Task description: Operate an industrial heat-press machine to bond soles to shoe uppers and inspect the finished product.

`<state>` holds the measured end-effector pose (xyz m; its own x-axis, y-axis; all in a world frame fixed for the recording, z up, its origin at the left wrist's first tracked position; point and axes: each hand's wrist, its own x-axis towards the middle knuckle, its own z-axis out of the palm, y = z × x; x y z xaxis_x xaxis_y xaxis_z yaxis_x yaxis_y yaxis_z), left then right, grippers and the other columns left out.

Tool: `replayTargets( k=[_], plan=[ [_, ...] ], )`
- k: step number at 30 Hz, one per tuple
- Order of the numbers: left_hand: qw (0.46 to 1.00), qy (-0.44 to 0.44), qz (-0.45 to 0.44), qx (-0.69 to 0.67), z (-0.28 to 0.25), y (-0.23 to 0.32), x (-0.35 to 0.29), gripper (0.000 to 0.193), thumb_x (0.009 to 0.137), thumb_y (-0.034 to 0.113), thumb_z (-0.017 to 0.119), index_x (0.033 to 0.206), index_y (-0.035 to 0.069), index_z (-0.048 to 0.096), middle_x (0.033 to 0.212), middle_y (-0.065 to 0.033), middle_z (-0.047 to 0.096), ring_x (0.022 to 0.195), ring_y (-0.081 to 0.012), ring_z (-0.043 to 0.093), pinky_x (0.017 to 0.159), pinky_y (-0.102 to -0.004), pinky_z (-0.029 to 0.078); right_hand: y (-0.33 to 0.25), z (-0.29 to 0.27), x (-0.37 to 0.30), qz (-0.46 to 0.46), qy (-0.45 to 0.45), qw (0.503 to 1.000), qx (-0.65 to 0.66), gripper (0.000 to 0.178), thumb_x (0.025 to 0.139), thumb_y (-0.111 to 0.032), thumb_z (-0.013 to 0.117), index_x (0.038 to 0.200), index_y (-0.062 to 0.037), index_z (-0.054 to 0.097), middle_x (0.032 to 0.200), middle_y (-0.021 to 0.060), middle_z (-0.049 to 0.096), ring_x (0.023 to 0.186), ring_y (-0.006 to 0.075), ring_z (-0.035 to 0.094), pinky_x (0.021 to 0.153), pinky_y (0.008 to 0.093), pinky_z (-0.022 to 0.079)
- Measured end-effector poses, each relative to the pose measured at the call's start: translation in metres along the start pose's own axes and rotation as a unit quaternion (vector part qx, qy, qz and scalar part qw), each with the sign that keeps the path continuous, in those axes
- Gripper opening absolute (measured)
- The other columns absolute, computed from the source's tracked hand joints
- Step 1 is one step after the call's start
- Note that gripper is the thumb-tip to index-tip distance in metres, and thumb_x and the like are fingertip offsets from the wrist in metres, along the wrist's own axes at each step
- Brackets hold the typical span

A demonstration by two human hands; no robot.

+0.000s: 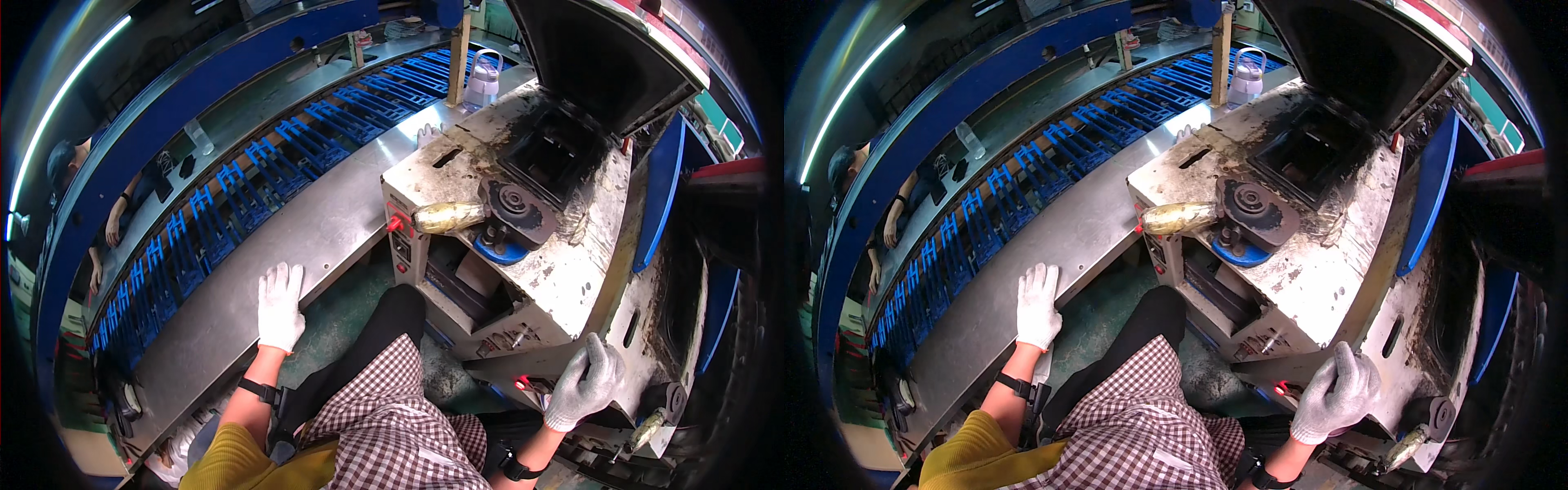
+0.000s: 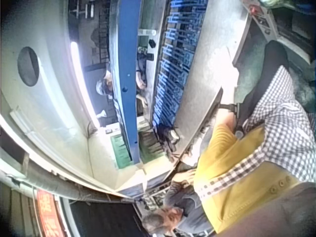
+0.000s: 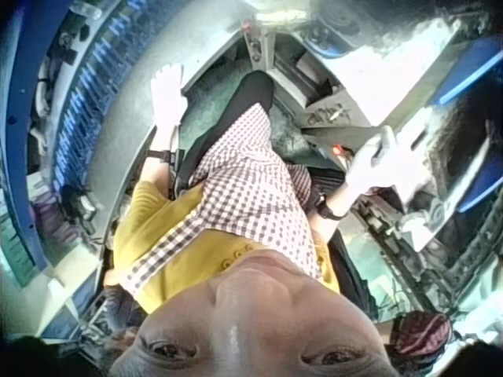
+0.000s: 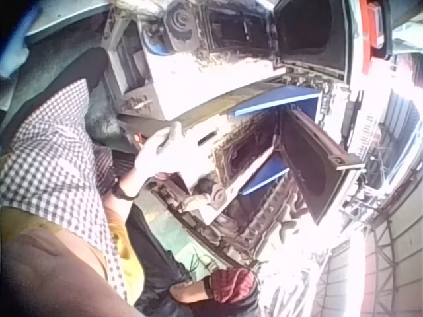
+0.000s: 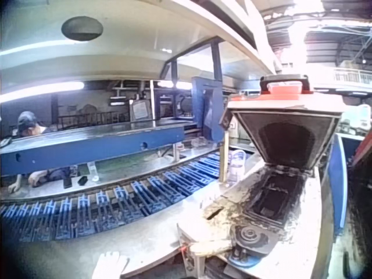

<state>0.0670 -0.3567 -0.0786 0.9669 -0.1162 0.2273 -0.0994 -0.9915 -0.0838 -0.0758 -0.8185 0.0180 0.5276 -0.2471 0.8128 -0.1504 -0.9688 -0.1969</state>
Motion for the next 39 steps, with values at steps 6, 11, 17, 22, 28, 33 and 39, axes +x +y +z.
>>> replayTargets(
  k=[6,11,17,22,28,33,39],
  plan=[
    [1.0,-0.018,-0.007,-0.002,-0.001,0.001,0.001,0.085,0.069,-0.004,0.07,0.151,0.008,0.049,0.157,-0.0227,0.047,0.149,-0.0452,0.041,0.129,-0.0528,0.026,-0.002,-0.001,0.001,0.004,-0.004,1.0,-0.002,0.025,0.084,0.009,0.07,0.107,0.0003,0.077,0.096,0.0151,0.073,0.094,0.0354,0.067,0.089,0.0468,0.053],
    [1.0,-0.017,-0.004,0.008,0.008,-0.004,-0.001,0.088,0.068,-0.003,0.07,0.152,0.006,0.047,0.157,-0.0227,0.048,0.149,-0.0448,0.042,0.129,-0.0524,0.025,0.0,0.001,0.001,-0.004,0.008,1.0,0.004,0.031,0.081,0.008,0.072,0.108,-0.0049,0.076,0.093,0.0123,0.07,0.093,0.0367,0.067,0.087,0.048,0.052],
    [1.0,0.007,-0.012,-0.015,0.009,-0.002,-0.001,0.085,0.068,-0.003,0.07,0.151,0.003,0.049,0.157,-0.0234,0.048,0.149,-0.0445,0.042,0.129,-0.052,0.025,0.002,0.001,-0.001,-0.008,0.008,1.0,-0.002,0.032,0.081,0.008,0.071,0.11,-0.005,0.076,0.094,0.0124,0.07,0.094,0.0369,0.067,0.087,0.0479,0.053],
    [1.0,-0.011,-0.007,-0.008,0.009,-0.003,0.0,0.085,0.067,-0.005,0.07,0.15,0.002,0.051,0.157,-0.0259,0.047,0.15,-0.0432,0.041,0.129,-0.0528,0.026,-0.002,-0.001,0.0,0.005,-0.003,1.0,0.009,0.024,0.085,0.008,0.071,0.107,-0.0002,0.077,0.097,0.0149,0.073,0.095,0.0349,0.068,0.089,0.046,0.054],
    [1.0,-0.004,0.0,-0.001,0.009,-0.004,-0.001,0.083,0.067,-0.004,0.071,0.148,0.002,0.052,0.157,-0.0249,0.048,0.15,-0.0432,0.041,0.129,-0.0528,0.027,0.0,0.001,0.0,-0.002,0.006,1.0,0.012,0.034,0.08,0.009,0.071,0.111,-0.0042,0.075,0.093,0.0127,0.07,0.093,0.0367,0.066,0.087,0.048,0.052],
    [1.0,-0.016,-0.005,-0.002,0.005,-0.001,0.0,0.082,0.069,-0.002,0.071,0.149,0.003,0.052,0.158,-0.024,0.047,0.15,-0.0434,0.04,0.129,-0.0523,0.026,0.0,0.001,0.0,0.001,0.005,1.0,0.007,0.033,0.08,0.009,0.071,0.11,-0.0039,0.075,0.094,0.0128,0.07,0.094,0.0367,0.066,0.089,0.0481,0.052],
    [1.0,-0.018,-0.007,0.008,0.008,-0.002,0.0,0.083,0.07,0.0,0.071,0.15,0.004,0.051,0.159,-0.0226,0.046,0.151,-0.0435,0.039,0.13,-0.0518,0.025,0.0,0.001,0.0,0.002,0.008,1.0,0.003,0.032,0.08,0.007,0.072,0.11,-0.0044,0.076,0.096,0.0124,0.071,0.096,0.0363,0.066,0.09,0.0477,0.053]
  ],
)
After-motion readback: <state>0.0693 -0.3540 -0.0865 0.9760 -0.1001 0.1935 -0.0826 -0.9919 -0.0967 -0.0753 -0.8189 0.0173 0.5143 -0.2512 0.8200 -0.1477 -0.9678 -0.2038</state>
